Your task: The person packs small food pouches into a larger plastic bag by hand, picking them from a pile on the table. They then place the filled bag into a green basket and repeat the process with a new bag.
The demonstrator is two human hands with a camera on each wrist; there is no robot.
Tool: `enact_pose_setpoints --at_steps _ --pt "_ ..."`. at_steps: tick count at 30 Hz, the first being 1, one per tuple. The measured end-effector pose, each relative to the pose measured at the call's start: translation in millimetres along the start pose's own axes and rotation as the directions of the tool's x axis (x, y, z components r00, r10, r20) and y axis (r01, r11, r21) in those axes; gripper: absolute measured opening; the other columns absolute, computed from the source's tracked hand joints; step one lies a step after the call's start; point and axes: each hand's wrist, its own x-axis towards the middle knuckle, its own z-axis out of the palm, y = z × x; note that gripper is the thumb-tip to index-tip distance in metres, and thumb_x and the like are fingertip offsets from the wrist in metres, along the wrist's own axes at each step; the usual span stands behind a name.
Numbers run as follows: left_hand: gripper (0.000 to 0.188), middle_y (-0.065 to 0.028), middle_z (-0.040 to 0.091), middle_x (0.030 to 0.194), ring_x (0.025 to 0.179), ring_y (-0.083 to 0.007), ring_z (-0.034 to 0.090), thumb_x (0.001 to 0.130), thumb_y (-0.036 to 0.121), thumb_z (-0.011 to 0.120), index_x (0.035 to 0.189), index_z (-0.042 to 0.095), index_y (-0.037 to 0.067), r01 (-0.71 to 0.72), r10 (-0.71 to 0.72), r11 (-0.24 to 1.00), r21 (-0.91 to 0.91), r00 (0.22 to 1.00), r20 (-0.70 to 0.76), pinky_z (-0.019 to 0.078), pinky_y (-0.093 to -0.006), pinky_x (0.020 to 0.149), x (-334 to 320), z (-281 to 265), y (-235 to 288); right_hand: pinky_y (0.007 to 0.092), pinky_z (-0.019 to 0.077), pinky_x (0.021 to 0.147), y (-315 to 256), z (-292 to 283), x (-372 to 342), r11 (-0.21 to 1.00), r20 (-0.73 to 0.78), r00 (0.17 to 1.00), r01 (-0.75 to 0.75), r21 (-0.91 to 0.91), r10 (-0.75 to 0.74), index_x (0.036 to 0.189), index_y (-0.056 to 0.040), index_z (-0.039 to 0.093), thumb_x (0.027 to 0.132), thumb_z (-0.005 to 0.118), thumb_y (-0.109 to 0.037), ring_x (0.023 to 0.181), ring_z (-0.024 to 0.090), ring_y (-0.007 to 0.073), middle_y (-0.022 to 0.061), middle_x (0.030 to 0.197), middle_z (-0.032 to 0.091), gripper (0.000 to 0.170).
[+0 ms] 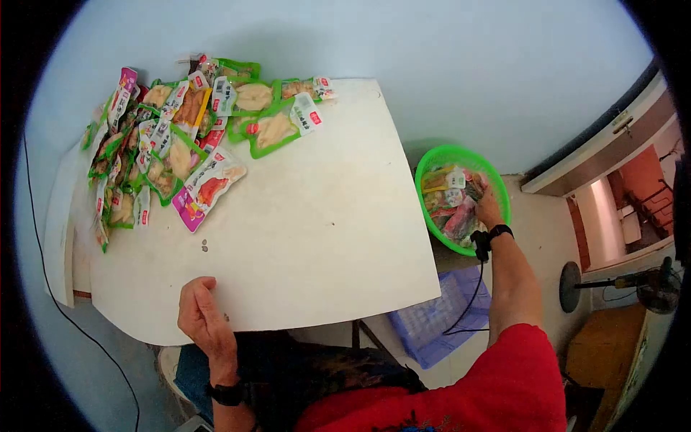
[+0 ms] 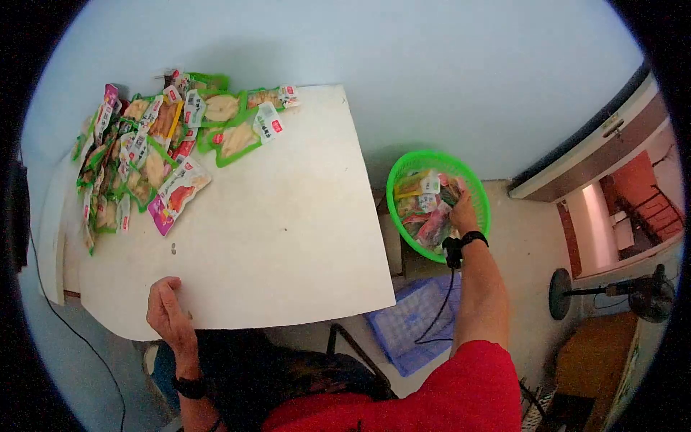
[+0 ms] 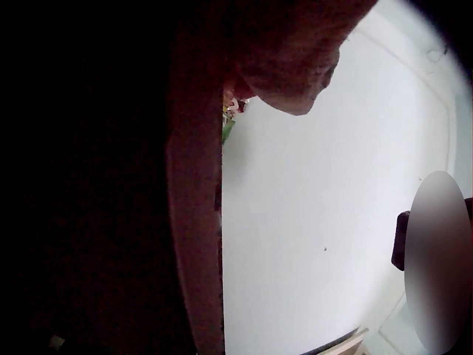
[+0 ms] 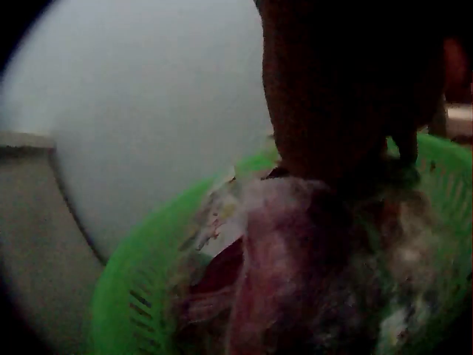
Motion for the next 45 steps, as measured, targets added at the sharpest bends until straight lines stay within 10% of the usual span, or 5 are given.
enact_pose_setpoints --at_steps 12,17,26,38,45 --pt "0.012 -0.0156 0.066 0.088 0.083 -0.0299 0.063 0.092 0.002 0.054 0.090 0.065 -0.003 0.003 -0.007 0.994 -0.110 0.999 -0.032 0.0491 -0.0363 0.078 1 -2 2 0.0393 0.0414 0.111 8 12 21 0.619 0.013 0.934 0.226 0.752 -0.356 0.151 -0.0052 0.021 0.083 0.063 0.013 0.137 0.041 0.0288 0.0143 0.154 0.034 0.082" --pt "0.016 -0.0142 0.067 0.087 0.081 -0.0270 0.063 0.095 0.007 0.053 0.091 0.066 -0.003 -0.015 0.011 0.987 -0.159 1.000 -0.026 0.0492 -0.0348 0.076 2 -5 -1 0.0428 0.0483 0.098 -63 -50 8 0.957 0.238 0.959 0.204 -0.205 -0.153 0.141 0.0020 0.043 0.088 0.069 -0.018 0.127 0.052 0.0321 0.0236 0.140 0.050 0.062" --pt "0.029 -0.0132 0.069 0.086 0.079 -0.0163 0.063 0.099 0.020 0.053 0.091 0.066 -0.005 0.207 -0.144 0.869 -0.450 0.975 0.170 0.0498 -0.0319 0.072 2 -30 -25 0.0397 0.0557 0.078 -267 -188 -108 0.753 0.138 0.926 0.192 0.630 -0.352 0.134 0.0044 0.050 0.094 0.061 -0.023 0.103 0.065 0.0304 0.0180 0.133 0.055 0.050" --pt "0.033 -0.0169 0.066 0.073 0.064 -0.0254 0.062 0.097 0.021 0.055 0.080 0.063 -0.005 0.204 -0.274 0.874 -0.442 0.957 -0.100 0.0492 -0.0365 0.063 28 -84 -79 0.0350 0.0556 0.085 -534 -143 -317 0.259 0.193 0.185 0.474 0.842 -0.964 0.130 -0.0113 0.061 0.094 0.062 -0.012 0.120 0.057 0.0258 0.0168 0.138 0.053 0.035" --pt "0.035 -0.0114 0.063 0.067 0.060 -0.0160 0.058 0.098 0.024 0.055 0.078 0.063 -0.004 0.070 -0.156 0.936 -0.344 0.961 -0.230 0.0480 -0.0336 0.058 26 -78 -86 0.0457 0.0317 0.113 -672 -48 -351 -0.309 -0.194 -0.264 0.916 0.256 -0.945 0.126 -0.0173 0.065 0.084 0.070 -0.012 0.139 0.034 0.0438 0.0255 0.151 0.033 0.043"
